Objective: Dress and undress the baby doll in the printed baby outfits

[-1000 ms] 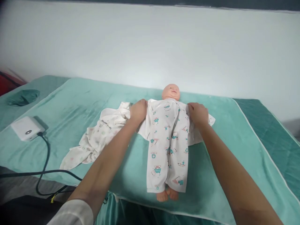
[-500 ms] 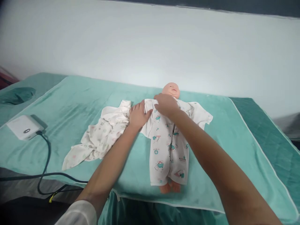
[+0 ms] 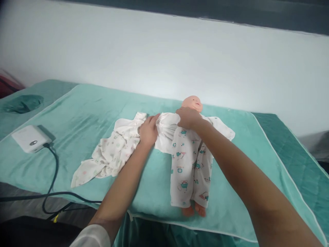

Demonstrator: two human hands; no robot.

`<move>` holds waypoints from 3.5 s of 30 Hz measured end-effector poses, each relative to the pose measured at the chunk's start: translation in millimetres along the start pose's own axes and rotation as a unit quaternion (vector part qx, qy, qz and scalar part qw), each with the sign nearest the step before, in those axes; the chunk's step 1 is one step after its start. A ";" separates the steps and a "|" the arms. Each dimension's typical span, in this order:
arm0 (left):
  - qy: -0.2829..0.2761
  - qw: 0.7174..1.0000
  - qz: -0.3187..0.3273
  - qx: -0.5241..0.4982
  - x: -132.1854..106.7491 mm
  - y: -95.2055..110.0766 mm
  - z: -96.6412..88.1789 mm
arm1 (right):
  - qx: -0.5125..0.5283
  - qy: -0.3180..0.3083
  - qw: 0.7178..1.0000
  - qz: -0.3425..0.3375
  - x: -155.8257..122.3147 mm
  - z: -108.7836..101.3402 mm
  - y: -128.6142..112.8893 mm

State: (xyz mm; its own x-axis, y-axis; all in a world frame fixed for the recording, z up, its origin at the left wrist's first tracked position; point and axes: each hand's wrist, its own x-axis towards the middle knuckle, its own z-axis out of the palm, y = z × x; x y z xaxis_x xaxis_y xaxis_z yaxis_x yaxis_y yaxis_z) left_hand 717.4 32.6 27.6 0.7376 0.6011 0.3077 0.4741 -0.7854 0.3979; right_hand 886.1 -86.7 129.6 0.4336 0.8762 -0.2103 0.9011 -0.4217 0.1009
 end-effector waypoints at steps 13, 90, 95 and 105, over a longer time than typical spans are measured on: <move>-0.009 0.999 0.030 0.039 6.6 2.9 18.1 | -0.044 -0.043 0.995 -0.072 41.7 7.7 -27.6; -0.354 0.869 0.255 0.235 94.2 242.3 68.5 | 0.396 0.355 0.805 0.262 -68.5 155.0 128.8; -0.306 0.869 0.292 0.258 91.6 234.9 42.7 | 0.445 0.387 0.768 0.249 -76.3 159.0 137.2; -0.276 0.868 0.283 0.299 88.1 217.9 -2.7 | 0.595 0.426 0.621 0.280 -84.5 165.3 149.9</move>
State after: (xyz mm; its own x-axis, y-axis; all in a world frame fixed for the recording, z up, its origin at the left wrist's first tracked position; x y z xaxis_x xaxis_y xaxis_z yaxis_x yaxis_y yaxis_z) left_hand 884.5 -85.2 143.7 0.9736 0.0616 -0.2199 0.0041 -0.9675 -0.2527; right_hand 984.5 -262.5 1.8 0.9787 0.1057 0.1759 0.1902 -0.1456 -0.9709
